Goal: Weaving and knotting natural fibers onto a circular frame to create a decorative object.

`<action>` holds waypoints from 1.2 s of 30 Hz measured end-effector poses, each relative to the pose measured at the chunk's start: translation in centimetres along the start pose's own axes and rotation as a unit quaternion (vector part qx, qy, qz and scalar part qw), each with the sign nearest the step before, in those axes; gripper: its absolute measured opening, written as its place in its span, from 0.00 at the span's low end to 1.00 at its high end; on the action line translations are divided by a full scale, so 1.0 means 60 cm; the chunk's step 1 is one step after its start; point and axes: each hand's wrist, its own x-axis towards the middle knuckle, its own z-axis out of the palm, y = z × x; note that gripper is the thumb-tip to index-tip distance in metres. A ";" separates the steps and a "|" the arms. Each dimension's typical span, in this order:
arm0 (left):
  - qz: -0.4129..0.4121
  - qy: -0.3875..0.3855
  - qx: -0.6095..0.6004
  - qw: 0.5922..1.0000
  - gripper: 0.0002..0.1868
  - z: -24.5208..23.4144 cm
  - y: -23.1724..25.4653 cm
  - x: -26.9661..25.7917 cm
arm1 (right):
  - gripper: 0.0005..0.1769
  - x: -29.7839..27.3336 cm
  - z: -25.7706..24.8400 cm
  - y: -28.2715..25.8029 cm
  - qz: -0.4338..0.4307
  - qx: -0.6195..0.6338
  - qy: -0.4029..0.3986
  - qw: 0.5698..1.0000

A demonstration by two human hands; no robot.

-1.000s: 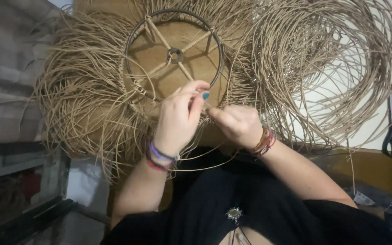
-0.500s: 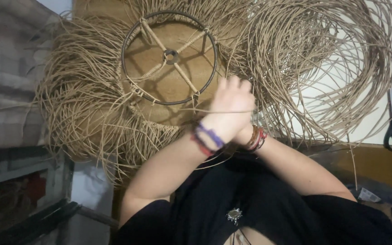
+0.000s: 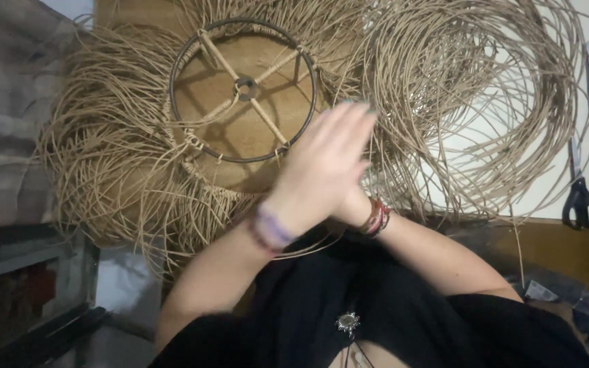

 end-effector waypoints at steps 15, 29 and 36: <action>-0.136 0.125 0.019 0.983 0.14 -0.049 -0.057 -0.312 | 0.08 0.022 -0.005 -0.117 0.217 0.463 0.050 0.858; -0.180 -0.003 -0.131 0.975 0.34 -0.089 -0.013 -0.232 | 0.10 0.019 0.009 -0.113 0.200 0.506 0.034 0.838; -0.173 0.242 -0.384 0.874 0.36 -0.027 -0.023 -0.167 | 0.14 0.008 0.029 -0.106 0.165 0.507 0.066 0.843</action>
